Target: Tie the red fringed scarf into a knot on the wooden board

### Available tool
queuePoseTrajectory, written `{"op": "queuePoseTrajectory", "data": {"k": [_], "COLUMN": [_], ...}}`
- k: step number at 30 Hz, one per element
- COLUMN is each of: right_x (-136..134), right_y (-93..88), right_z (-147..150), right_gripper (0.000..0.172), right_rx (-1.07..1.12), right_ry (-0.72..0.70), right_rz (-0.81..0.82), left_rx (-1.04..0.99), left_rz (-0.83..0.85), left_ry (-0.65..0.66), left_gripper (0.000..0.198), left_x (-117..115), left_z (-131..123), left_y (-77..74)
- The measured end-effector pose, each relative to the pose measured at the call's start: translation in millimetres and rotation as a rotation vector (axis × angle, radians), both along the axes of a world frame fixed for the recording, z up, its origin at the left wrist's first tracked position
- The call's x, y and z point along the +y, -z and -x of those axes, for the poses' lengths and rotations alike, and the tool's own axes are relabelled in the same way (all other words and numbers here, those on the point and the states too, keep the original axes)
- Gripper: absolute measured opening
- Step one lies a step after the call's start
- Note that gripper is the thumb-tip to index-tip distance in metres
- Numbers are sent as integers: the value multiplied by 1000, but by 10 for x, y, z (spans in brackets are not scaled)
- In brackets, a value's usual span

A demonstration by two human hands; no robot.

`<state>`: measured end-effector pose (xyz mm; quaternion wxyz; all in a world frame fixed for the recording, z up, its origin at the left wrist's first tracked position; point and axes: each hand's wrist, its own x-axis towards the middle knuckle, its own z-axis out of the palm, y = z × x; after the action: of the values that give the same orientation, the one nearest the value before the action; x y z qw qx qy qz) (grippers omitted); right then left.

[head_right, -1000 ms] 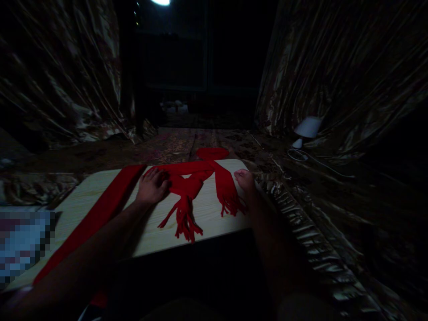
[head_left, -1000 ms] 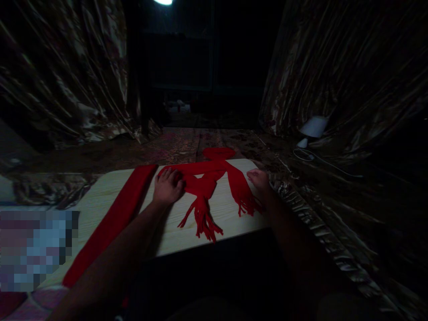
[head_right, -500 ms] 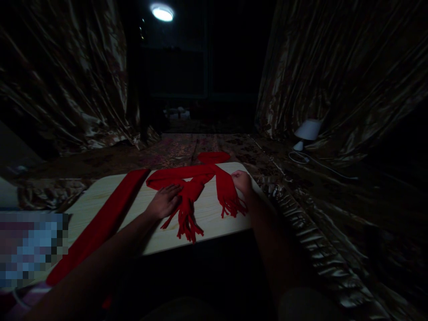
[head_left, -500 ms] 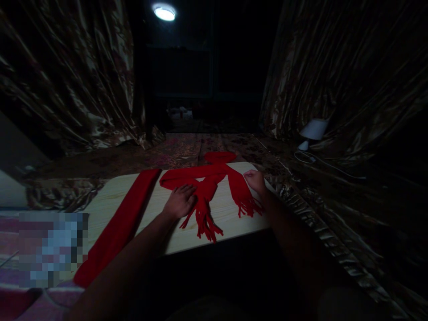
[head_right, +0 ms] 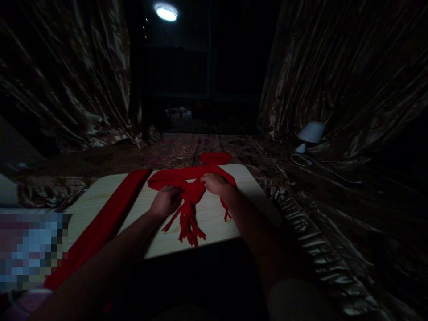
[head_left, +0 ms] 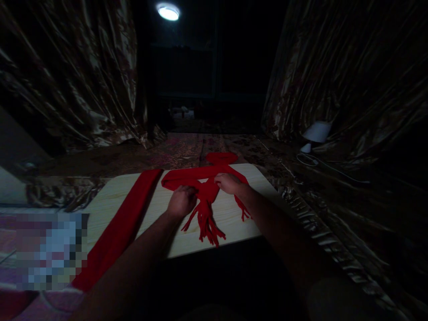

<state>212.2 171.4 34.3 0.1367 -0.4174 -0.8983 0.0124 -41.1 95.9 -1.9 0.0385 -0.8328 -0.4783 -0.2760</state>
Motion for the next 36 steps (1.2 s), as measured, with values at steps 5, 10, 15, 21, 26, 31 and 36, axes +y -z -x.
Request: {"op": "queuePoseTrajectory", "data": {"k": [5,10,15,21,26,31,36], "right_x": [-63,-190,-369,-496,-552,-569,-587], "right_y": [-84,23,241,311,302,292,281], "right_z": [16,87,191,265,278,277,280], "right_gripper": [22,28,17,25,24,19,22], "right_rx": [-68,236,455,454,371,368,446], "right_ry": [135,227,455,453,417,416,396], "right_rz": [11,47,114,78,12,30,19], "left_rx": [-45,-109,-172,-130,-133,-321,-620], "left_rz": [-12,134,441,530,548,597,649], "left_ry": [-19,-203,-260,-378,-430,-341,-343], "left_gripper": [28,26,28,40,44,25,21], "left_x": [-41,-191,-285,-318,-298,-237,-213], "left_z": [-11,-58,-184,-416,-496,-449,-439], "left_y": [-18,-84,-164,-306,-318,-251,-236]}}
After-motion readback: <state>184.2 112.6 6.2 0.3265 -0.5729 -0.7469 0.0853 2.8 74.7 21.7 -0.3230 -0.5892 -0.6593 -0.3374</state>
